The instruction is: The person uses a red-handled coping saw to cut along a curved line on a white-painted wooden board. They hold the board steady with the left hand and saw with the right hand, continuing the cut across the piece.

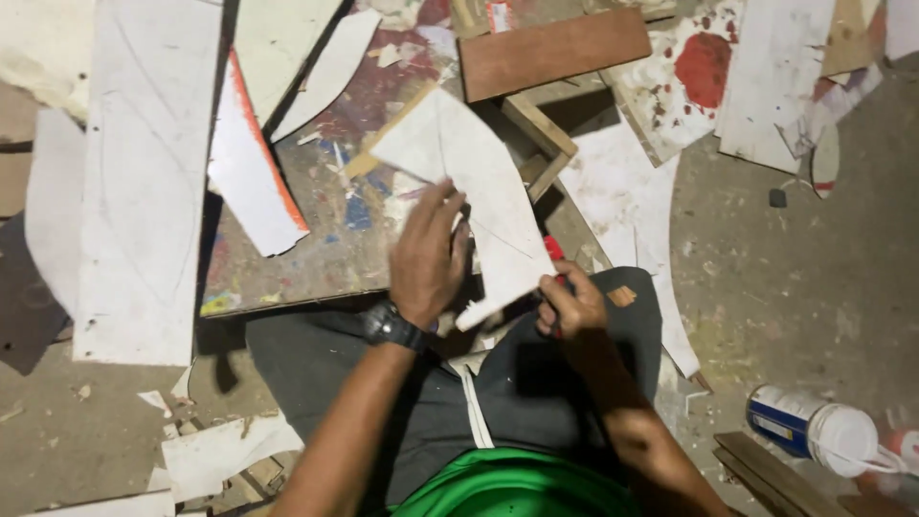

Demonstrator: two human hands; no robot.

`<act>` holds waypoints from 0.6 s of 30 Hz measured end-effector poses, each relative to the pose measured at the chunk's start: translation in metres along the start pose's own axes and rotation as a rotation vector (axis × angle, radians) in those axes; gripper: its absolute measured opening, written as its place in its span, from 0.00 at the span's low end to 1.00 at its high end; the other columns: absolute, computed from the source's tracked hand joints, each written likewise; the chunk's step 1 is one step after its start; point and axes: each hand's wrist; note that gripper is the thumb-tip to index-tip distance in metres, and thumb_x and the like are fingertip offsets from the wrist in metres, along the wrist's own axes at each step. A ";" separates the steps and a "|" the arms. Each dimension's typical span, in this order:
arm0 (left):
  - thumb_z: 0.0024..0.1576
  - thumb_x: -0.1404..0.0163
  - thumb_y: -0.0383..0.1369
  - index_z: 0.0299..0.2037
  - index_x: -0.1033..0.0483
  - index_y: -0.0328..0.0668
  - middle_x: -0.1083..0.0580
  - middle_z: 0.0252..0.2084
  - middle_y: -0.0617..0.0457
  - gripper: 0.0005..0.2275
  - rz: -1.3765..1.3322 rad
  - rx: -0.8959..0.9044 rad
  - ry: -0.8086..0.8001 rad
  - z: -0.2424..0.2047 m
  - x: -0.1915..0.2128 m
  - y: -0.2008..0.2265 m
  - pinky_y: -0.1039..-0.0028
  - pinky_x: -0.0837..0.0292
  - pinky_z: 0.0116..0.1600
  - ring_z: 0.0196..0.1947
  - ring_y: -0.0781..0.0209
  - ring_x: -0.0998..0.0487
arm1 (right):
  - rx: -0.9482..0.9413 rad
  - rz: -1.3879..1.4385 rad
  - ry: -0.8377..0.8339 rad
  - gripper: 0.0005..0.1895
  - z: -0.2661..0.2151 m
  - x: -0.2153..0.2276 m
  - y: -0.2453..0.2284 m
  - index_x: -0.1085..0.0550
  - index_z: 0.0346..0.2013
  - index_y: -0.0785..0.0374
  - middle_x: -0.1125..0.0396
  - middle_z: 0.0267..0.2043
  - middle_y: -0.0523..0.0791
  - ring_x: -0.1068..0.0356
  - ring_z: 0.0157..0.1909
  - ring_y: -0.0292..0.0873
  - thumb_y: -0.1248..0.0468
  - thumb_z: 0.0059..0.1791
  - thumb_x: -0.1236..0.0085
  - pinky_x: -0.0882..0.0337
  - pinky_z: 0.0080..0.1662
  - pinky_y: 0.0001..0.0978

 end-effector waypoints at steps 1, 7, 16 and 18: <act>0.61 0.46 0.27 0.61 0.26 0.39 0.30 0.65 0.40 0.17 -0.005 -0.007 -0.003 0.014 0.010 0.008 0.53 0.36 0.70 0.67 0.39 0.31 | 0.004 0.003 0.008 0.17 -0.007 0.005 -0.013 0.32 0.57 0.62 0.47 0.20 0.49 0.37 0.19 0.47 0.63 0.55 0.45 0.36 0.20 0.34; 0.64 0.53 0.53 0.64 0.29 0.43 0.33 0.69 0.43 0.26 0.274 -0.447 -0.158 0.069 0.035 0.034 0.47 0.47 0.73 0.72 0.39 0.39 | 0.139 -0.085 -0.002 0.13 -0.045 0.029 -0.077 0.29 0.51 0.70 0.48 0.15 0.47 0.42 0.17 0.42 0.67 0.54 0.46 0.37 0.21 0.31; 0.64 0.55 0.55 0.38 0.28 0.61 0.32 0.32 0.60 0.13 0.349 -0.113 -0.336 0.062 0.065 0.022 0.57 0.27 0.30 0.31 0.46 0.20 | 0.290 -0.132 -0.016 0.25 -0.057 -0.003 -0.160 0.42 0.68 0.68 0.50 0.30 0.45 0.43 0.24 0.40 0.65 0.56 0.56 0.37 0.23 0.27; 0.65 0.56 0.53 0.43 0.28 0.57 0.30 0.34 0.51 0.14 0.362 0.077 -0.418 0.058 0.075 0.014 0.51 0.25 0.33 0.34 0.38 0.19 | 0.447 -0.326 0.109 0.29 -0.054 -0.006 -0.163 0.48 0.74 0.68 0.44 0.26 0.46 0.39 0.24 0.39 0.67 0.59 0.58 0.34 0.26 0.30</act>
Point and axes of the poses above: each hand's wrist, its own z-axis towards the middle knuckle, its own x-axis out of the back of the hand, y = z × x
